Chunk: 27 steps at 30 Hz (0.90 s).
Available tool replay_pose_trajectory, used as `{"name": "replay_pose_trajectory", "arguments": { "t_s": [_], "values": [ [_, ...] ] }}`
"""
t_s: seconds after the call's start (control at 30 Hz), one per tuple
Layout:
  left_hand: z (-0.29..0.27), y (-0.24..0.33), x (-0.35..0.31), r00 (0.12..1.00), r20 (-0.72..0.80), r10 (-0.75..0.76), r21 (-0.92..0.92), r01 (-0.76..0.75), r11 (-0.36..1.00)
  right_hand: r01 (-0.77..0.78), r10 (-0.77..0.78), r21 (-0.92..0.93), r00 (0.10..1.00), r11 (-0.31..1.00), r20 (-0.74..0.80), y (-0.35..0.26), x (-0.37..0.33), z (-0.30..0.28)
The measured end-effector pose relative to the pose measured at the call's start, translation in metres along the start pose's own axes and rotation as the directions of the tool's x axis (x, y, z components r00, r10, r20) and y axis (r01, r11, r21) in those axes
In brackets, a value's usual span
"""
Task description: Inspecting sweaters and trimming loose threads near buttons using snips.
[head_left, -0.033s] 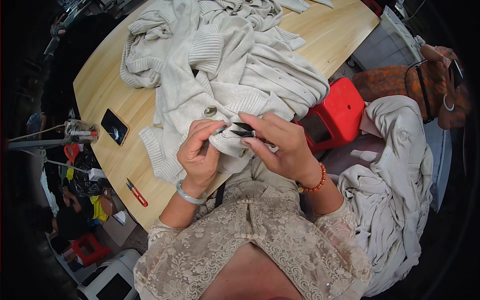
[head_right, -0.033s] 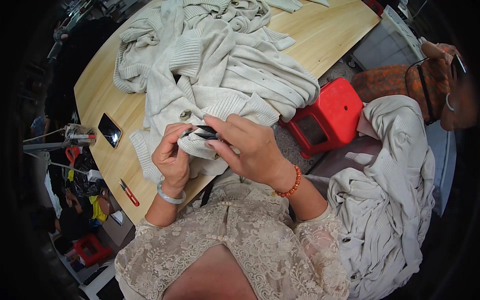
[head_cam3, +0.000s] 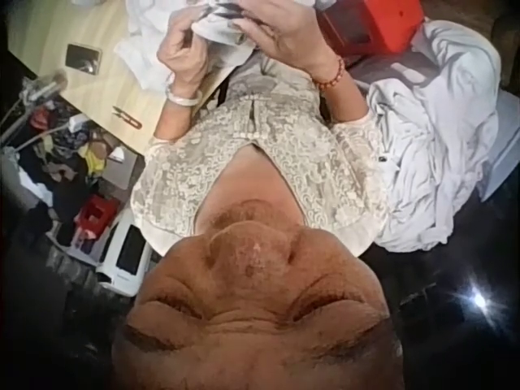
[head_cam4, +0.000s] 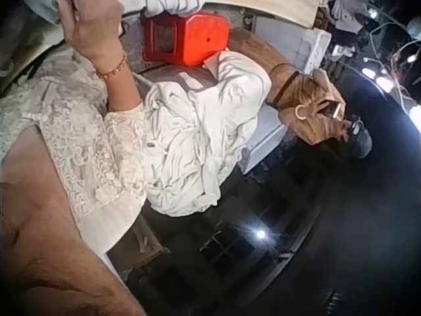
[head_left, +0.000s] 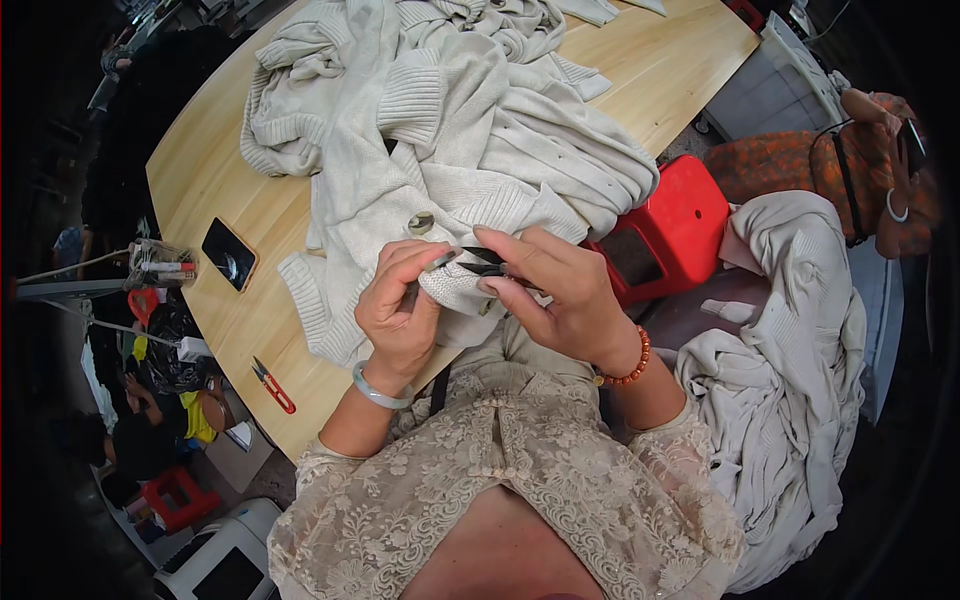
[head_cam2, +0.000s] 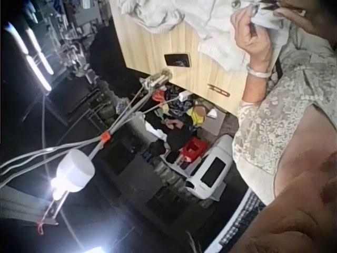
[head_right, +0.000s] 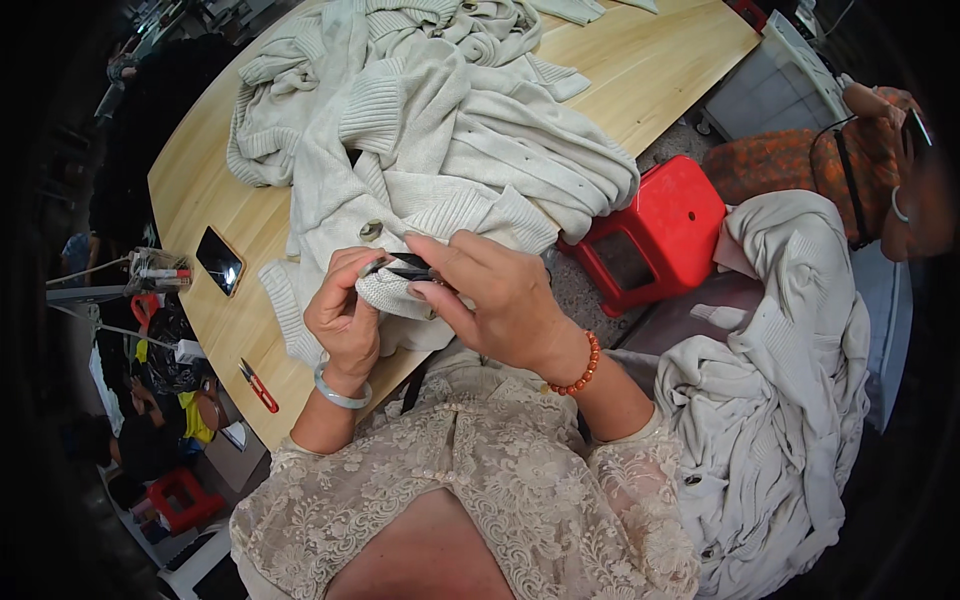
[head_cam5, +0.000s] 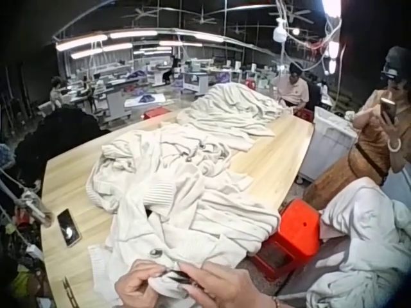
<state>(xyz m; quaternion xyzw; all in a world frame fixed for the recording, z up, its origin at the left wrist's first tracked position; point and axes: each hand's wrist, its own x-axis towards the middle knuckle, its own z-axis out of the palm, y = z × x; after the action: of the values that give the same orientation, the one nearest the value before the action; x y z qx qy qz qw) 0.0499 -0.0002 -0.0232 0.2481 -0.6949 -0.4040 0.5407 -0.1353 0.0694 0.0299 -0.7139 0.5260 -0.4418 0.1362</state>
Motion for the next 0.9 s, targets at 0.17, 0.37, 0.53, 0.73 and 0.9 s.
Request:
{"name": "replay_pose_trajectory", "arguments": {
  "t_s": [0.17, 0.37, 0.53, 0.73, 0.9],
  "values": [
    [-0.002, -0.002, -0.001, 0.998, 0.019, 0.067, 0.071, -0.068, 0.995, 0.017, -0.017, -0.047, 1.0, 0.999, -0.004, -0.007, 0.0, 0.002],
    [-0.002, -0.003, -0.004, 0.999, 0.014, 0.048, 0.075, -0.049, 0.996, -0.014, 0.014, -0.068, 1.0, 0.998, -0.001, -0.01, -0.002, 0.002],
    [-0.001, -0.003, -0.002, 0.999, 0.007, 0.045, 0.068, -0.046, 0.997, -0.055, 0.056, -0.081, 0.998, 0.995, 0.015, -0.013, -0.004, 0.001],
    [-0.002, -0.001, -0.001, 0.997, 0.016, 0.07, 0.117, -0.071, 0.991, -0.042, 0.043, -0.043, 0.999, 0.998, 0.031, -0.012, -0.004, 0.001],
    [-0.001, 0.0, 0.0, 0.997, 0.031, 0.078, 0.13, -0.081, 0.988, -0.035, 0.037, -0.028, 0.997, 0.999, 0.068, -0.012, -0.004, -0.001]
  ]
}}
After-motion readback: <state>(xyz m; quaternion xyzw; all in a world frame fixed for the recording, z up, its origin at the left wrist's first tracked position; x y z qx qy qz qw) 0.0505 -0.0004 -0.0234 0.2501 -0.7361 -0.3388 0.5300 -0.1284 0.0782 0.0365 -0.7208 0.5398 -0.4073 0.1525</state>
